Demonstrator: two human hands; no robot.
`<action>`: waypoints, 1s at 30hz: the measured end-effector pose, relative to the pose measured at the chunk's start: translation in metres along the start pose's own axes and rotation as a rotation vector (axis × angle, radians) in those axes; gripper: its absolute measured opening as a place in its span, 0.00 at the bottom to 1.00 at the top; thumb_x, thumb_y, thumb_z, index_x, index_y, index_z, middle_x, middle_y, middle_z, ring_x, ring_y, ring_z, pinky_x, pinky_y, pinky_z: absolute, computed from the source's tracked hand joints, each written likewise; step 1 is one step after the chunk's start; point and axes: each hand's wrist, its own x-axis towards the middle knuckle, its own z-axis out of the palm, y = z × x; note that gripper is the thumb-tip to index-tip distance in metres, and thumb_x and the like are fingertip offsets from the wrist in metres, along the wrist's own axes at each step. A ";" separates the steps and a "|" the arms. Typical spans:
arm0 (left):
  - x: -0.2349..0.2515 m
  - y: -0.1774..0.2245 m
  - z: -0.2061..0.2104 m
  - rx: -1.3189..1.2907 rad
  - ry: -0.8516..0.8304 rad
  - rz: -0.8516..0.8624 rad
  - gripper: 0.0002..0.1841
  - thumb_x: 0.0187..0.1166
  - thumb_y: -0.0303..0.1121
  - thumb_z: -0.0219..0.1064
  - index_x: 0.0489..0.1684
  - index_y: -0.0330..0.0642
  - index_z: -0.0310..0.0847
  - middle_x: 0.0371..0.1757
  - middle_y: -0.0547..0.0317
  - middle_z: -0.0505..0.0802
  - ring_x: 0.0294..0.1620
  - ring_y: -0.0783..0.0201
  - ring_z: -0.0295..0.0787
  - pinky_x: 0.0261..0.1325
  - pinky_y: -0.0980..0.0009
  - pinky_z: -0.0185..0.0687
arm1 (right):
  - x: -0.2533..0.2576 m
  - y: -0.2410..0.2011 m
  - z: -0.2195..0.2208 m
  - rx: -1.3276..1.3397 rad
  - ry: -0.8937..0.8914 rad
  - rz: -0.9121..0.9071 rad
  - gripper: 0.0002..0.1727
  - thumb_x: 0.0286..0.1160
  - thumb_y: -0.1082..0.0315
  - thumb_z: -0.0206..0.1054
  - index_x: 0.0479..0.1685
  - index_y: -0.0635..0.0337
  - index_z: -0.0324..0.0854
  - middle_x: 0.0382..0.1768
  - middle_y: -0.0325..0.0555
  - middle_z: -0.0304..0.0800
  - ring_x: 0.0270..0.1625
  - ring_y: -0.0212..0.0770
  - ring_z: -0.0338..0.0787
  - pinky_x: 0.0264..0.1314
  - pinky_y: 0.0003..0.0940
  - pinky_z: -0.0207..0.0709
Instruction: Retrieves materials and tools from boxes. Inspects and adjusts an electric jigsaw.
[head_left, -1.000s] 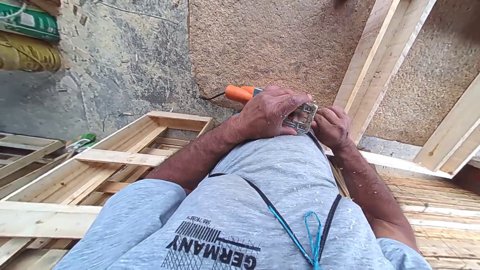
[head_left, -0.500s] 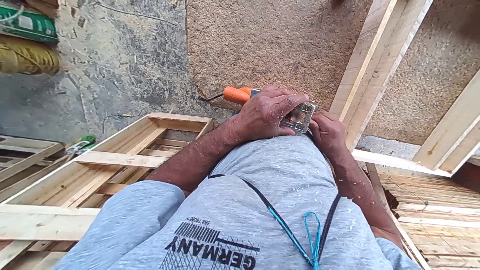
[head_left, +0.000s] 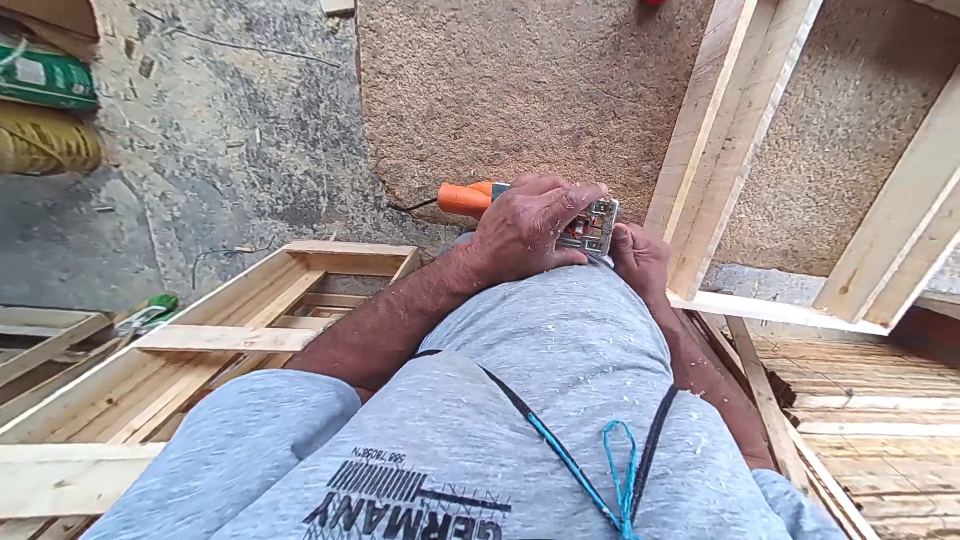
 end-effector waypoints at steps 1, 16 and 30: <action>0.000 -0.001 0.000 -0.004 0.005 0.001 0.39 0.66 0.55 0.80 0.75 0.40 0.80 0.57 0.52 0.95 0.59 0.55 0.90 0.71 0.55 0.80 | 0.002 -0.003 -0.003 -0.012 -0.031 0.026 0.32 0.93 0.47 0.51 0.19 0.58 0.79 0.18 0.38 0.81 0.25 0.29 0.82 0.31 0.30 0.77; -0.005 -0.007 -0.003 -0.021 -0.014 -0.013 0.41 0.65 0.57 0.80 0.76 0.40 0.79 0.62 0.54 0.94 0.61 0.58 0.90 0.70 0.54 0.81 | 0.016 0.006 -0.052 0.259 -0.226 0.112 0.16 0.89 0.60 0.58 0.52 0.58 0.90 0.40 0.34 0.90 0.33 0.22 0.82 0.38 0.23 0.79; -0.006 -0.005 -0.001 -0.006 -0.016 -0.011 0.40 0.64 0.56 0.81 0.75 0.41 0.80 0.58 0.54 0.95 0.59 0.57 0.90 0.69 0.54 0.81 | 0.025 -0.021 -0.011 0.307 -0.093 -0.043 0.05 0.75 0.76 0.70 0.42 0.66 0.91 0.45 0.45 0.94 0.47 0.32 0.93 0.53 0.31 0.90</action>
